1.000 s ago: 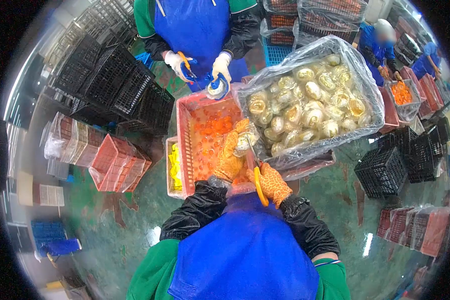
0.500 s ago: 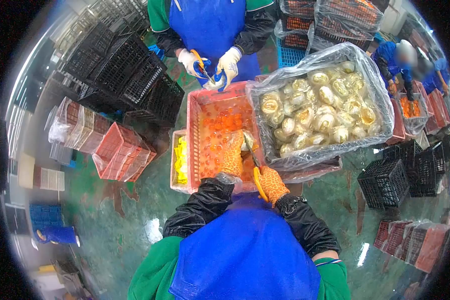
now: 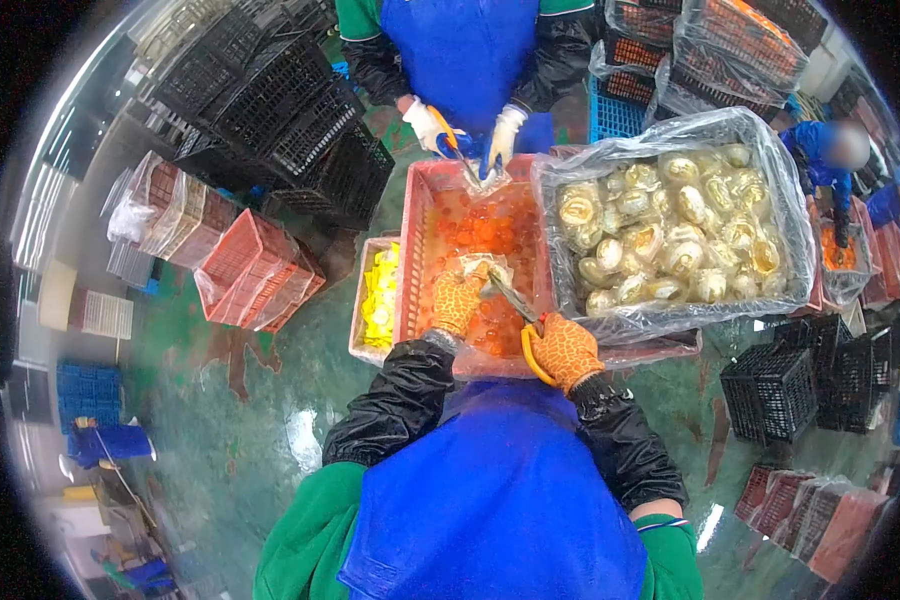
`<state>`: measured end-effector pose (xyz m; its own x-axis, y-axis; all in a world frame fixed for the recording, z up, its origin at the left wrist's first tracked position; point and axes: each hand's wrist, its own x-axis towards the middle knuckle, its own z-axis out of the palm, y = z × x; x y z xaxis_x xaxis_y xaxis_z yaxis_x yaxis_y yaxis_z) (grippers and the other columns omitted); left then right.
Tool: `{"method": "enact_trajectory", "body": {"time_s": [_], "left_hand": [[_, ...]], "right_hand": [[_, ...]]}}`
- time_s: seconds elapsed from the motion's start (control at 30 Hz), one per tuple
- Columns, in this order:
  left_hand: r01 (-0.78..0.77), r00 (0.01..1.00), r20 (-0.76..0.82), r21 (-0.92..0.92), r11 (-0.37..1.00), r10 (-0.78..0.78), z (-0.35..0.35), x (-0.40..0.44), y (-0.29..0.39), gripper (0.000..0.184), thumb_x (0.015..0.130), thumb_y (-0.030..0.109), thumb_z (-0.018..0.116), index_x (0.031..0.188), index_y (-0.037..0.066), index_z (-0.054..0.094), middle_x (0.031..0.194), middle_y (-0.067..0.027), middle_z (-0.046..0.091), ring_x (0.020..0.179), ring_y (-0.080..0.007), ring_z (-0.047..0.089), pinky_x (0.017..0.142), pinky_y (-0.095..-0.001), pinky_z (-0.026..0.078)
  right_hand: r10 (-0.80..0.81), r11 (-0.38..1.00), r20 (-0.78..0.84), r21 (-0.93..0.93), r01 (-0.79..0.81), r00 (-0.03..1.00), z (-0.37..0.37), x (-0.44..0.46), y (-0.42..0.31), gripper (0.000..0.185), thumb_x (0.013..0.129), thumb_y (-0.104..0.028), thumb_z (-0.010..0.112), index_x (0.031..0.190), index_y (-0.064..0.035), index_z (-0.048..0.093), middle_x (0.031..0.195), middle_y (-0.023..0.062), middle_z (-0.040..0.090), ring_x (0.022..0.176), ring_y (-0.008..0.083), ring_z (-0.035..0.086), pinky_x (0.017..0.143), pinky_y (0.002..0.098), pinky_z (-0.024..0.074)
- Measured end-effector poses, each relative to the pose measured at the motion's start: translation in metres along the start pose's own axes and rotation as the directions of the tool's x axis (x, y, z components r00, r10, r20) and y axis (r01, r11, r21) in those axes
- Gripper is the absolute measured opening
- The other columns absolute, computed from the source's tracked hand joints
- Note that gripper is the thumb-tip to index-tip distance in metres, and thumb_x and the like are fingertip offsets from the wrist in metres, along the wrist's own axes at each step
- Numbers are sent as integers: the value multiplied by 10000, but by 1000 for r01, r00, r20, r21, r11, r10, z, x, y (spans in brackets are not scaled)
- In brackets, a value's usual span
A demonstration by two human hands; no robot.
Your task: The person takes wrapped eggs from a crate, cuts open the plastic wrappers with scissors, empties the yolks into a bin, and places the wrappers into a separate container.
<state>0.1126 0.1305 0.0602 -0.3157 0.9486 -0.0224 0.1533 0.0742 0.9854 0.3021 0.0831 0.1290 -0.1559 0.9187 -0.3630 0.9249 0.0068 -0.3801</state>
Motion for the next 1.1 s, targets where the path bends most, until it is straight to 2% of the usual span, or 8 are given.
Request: {"method": "enact_trajectory", "body": {"time_s": [0.13,0.3,0.5,0.63,0.7,0.83,1.0,1.1], "left_hand": [[-55,998,-2,164,985,57,-11,6,5,366,857,330,640,928,-28,673,808,-188,678,722,-308,652,668,-379,499],[-360,924,179,706,610,339,-26,11,24,314,821,333,628,814,21,665,765,-184,646,750,-390,602,716,-487,458],[-510,842,299,713,481,449,-36,14,30,263,819,306,632,828,46,675,785,-194,648,762,-384,605,725,-486,456],[-263,959,256,657,707,119,-40,19,39,241,845,272,632,875,37,677,787,-172,662,721,-319,629,683,-441,487],[405,879,265,23,914,-396,-47,18,46,293,914,268,566,864,-9,648,708,-99,637,684,-256,623,638,-385,485],[402,845,358,65,913,-398,-60,27,31,287,932,255,558,936,-17,649,774,-44,654,735,-182,620,671,-338,498],[-19,986,163,-7,1000,20,-82,33,15,298,917,256,572,1028,-9,651,925,-112,681,855,-207,632,757,-332,497],[-194,981,50,325,926,188,-117,40,8,329,917,304,554,1031,14,660,943,-159,675,881,-262,640,758,-359,495]], "right_hand": [[5,1000,-29,0,-5,1000,-6,3,-6,435,883,-435,517,1041,-45,623,923,213,667,888,390,639,772,474,495],[27,999,-11,-36,-27,1000,-20,2,-24,415,855,-437,555,1008,-59,635,895,198,671,853,383,646,736,479,499],[-9,995,-109,-95,-2,994,-11,2,-25,378,833,-430,580,939,-71,637,868,179,670,808,374,650,693,480,498],[-31,989,-124,-145,12,992,-8,1,-29,415,810,-446,603,967,-63,625,899,176,668,821,374,648,702,488,494],[-64,993,-161,-110,47,985,0,4,-19,470,804,-467,605,1012,-45,608,923,178,665,843,370,648,729,470,498],[-24,1000,-41,10,25,999,-21,0,-32,625,794,-556,605,1084,-3,585,991,211,647,941,368,627,801,445,488],[18,994,175,102,-36,984,-12,-4,-28,755,790,-638,579,1114,44,569,1016,268,628,1019,401,593,848,449,468],[72,980,111,177,-90,991,-3,-11,-23,733,802,-612,584,1072,70,575,991,296,617,1001,424,587,845,454,458]]}}
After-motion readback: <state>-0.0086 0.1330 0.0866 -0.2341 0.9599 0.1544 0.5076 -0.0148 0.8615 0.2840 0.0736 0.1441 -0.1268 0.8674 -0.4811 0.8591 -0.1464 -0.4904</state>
